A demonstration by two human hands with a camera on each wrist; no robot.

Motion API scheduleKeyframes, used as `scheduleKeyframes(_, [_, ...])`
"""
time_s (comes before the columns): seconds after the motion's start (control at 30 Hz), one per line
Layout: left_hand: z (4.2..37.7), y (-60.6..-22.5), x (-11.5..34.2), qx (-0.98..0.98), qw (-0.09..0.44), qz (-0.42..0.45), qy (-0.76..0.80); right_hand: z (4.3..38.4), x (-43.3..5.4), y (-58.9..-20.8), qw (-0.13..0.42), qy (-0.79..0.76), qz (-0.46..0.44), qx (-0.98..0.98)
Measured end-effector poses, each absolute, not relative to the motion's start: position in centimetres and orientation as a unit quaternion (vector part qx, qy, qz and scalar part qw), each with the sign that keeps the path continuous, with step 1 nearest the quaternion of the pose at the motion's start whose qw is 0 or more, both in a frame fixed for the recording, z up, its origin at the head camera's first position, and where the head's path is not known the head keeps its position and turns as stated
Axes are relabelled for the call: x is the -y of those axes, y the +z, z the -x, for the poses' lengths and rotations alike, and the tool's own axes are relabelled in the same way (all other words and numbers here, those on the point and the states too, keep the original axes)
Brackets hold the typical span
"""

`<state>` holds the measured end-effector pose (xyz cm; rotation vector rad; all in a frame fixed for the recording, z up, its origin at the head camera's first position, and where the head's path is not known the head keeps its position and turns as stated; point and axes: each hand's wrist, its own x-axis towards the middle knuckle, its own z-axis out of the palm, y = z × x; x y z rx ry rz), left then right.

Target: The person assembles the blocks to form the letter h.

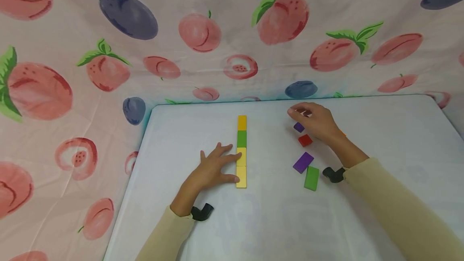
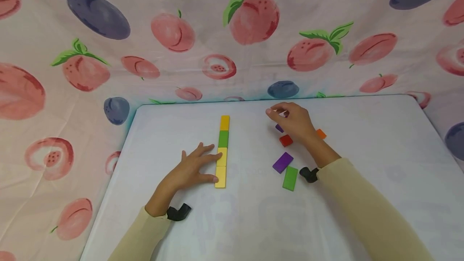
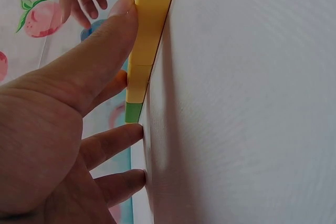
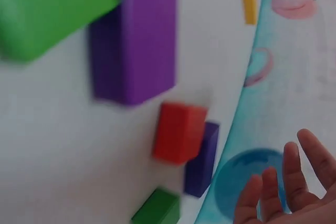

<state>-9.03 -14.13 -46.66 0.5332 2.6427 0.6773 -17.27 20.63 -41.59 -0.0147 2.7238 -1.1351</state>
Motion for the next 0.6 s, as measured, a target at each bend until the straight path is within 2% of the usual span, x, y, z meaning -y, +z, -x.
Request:
scheduleKeyframes(0.4, [9.0,-46.6,14.2,-0.933,0.187,-0.188,0.242,17.6,-23.3,-43.4,0.062,-0.301,0.0,-0.952])
scheduleKeyframes(0.6, [9.0,-46.6,14.1,-0.935,0.183,-0.186,0.242,17.9,-24.0,-44.1,0.085,-0.267,-0.025,-0.96])
